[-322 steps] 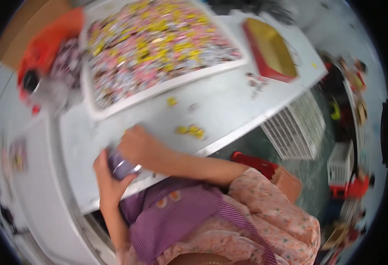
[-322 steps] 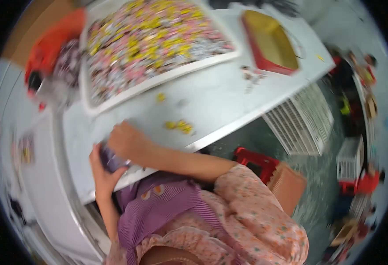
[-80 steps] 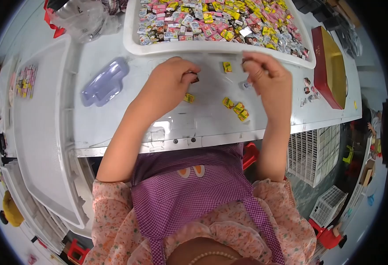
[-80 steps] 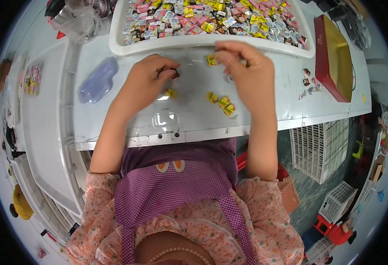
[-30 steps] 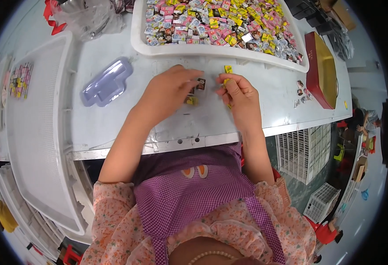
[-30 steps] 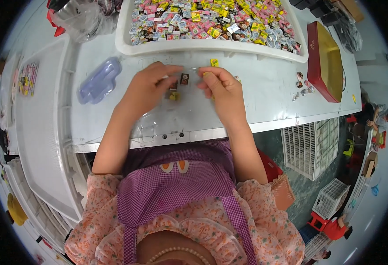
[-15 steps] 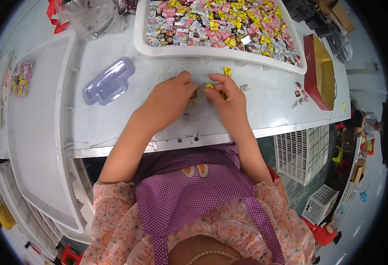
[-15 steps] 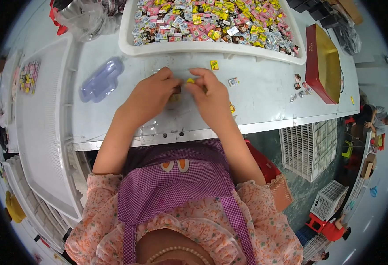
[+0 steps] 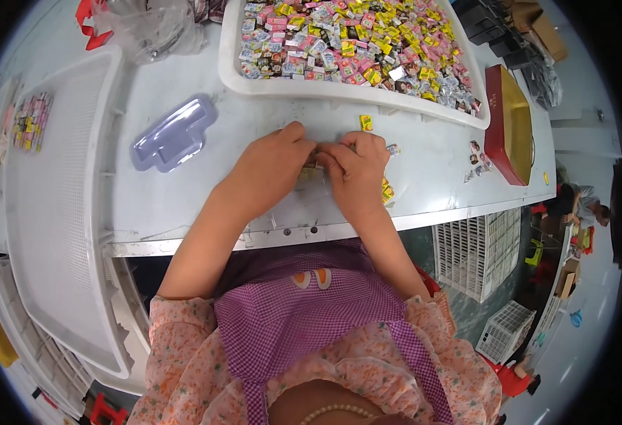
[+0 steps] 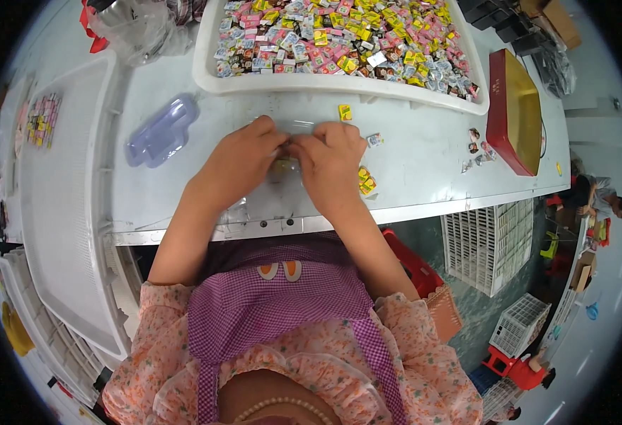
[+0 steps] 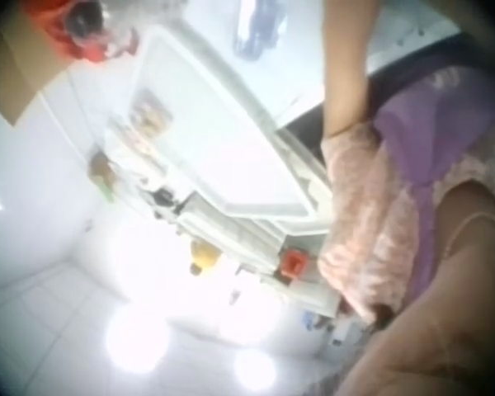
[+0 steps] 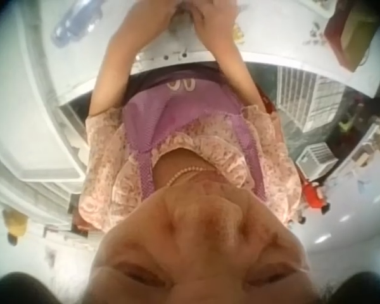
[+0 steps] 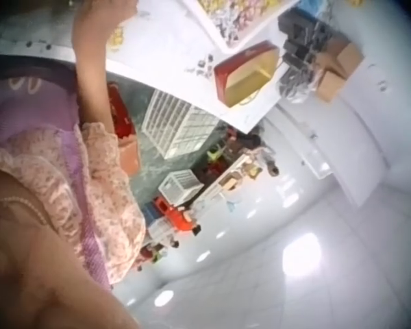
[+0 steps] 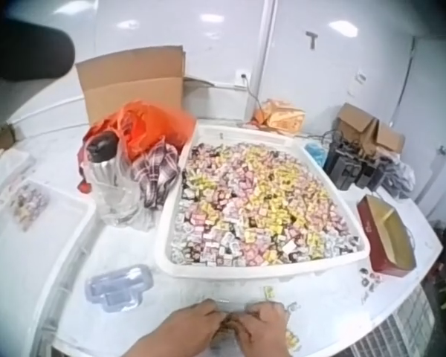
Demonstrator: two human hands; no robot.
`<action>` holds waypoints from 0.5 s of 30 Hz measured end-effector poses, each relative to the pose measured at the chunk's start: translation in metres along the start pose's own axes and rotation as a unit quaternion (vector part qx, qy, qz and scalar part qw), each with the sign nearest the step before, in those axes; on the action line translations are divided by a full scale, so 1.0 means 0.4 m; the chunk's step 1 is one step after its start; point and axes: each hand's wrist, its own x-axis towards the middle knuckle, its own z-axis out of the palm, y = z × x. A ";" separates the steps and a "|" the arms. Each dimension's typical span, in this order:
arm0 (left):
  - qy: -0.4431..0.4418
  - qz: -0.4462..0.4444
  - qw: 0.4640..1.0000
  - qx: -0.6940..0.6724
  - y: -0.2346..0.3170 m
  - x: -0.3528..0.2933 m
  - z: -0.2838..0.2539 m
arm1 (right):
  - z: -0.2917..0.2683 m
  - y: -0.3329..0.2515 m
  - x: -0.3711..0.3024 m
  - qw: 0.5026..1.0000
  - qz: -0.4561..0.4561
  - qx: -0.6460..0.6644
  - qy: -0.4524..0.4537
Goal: Assemble small toy components by placing pieces into clear plastic containers and applying stickers.
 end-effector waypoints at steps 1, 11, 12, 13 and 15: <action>0.005 -0.003 1.000 -0.007 0.002 0.000 -0.001 | -0.001 0.003 0.002 1.000 -0.012 -0.005 0.007; 0.012 0.003 1.000 -0.019 -0.001 0.012 -0.001 | -0.012 0.005 0.014 1.000 0.001 0.006 0.002; -0.001 -0.006 1.000 -0.004 0.002 0.008 -0.003 | -0.009 0.010 0.012 1.000 -0.001 0.003 0.008; -0.012 -0.014 1.000 0.011 0.006 0.003 -0.006 | -0.003 0.011 0.002 1.000 -0.012 -0.005 0.002; -0.011 -0.012 1.000 0.012 0.012 -0.002 -0.006 | -0.011 -0.001 -0.004 0.998 -0.035 -0.048 0.001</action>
